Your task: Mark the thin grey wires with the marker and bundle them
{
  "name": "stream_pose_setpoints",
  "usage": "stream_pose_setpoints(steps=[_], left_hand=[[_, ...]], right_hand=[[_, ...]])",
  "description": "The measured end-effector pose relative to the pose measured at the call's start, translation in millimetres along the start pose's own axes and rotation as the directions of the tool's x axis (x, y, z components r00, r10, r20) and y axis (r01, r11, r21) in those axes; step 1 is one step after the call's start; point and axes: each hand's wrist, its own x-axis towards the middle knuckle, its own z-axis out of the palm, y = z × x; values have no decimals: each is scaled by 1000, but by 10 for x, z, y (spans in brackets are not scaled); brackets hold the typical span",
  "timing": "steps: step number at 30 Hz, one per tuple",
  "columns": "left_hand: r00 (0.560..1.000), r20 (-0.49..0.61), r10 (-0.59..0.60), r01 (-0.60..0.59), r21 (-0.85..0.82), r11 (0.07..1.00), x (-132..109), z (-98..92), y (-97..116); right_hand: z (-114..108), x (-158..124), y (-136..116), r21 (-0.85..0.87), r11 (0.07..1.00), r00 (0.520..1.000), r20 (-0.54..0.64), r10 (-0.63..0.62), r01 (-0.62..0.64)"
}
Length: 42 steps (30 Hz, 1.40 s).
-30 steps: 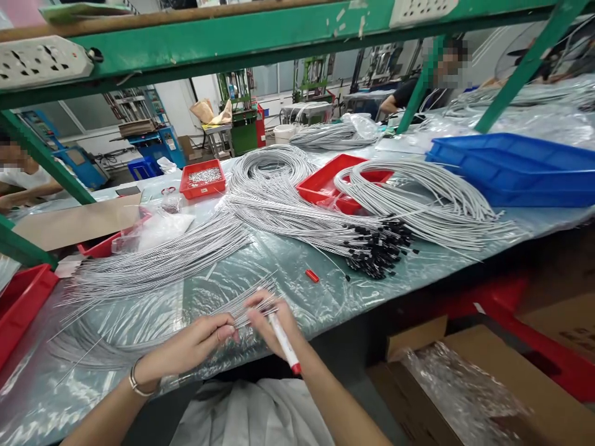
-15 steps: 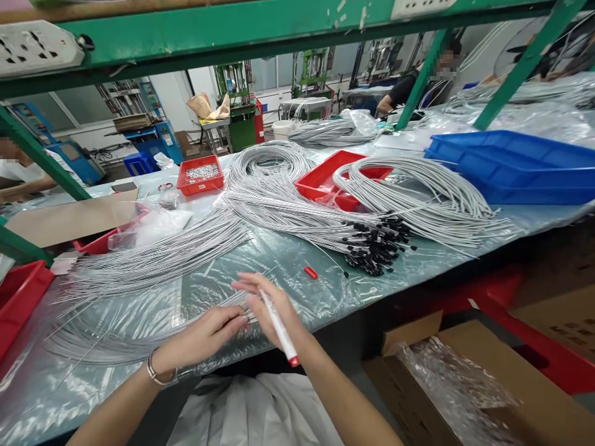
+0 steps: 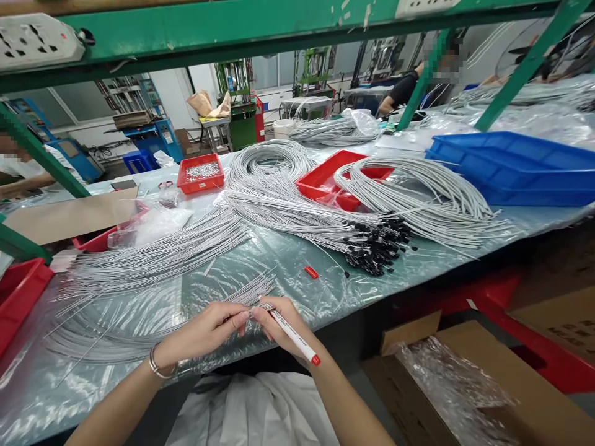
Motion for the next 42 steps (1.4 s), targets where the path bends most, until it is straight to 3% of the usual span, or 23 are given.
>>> stream_pose_setpoints(steps=[4,10,18,24,30,37,42], left_hand=[[992,112,-59,73,-130,989,5,-34,-33],[993,62,-105,117,-250,961,20,27,-62],[997,39,-65,67,-56,996,39,-37,-17],[995,81,-49,55,-77,995,58,-72,-4],[979,164,-119,147,-168,975,97,-65,-12],[988,148,-47,58,-66,996,80,-50,10],[996,49,-72,70,32,997,60,0,86]], right_hand=[[-40,19,-40,-44,999,1000,7,-5,5],[-70,30,-12,-47,999,1000,0,-3,3],[-108,31,10,-120,992,999,31,45,-41],[-117,35,44,-115,993,998,46,31,-26],[-127,41,70,-57,998,999,34,29,-27],[-117,29,97,-87,996,999,29,24,-21],[-97,45,111,-146,989,999,-26,-37,33]])
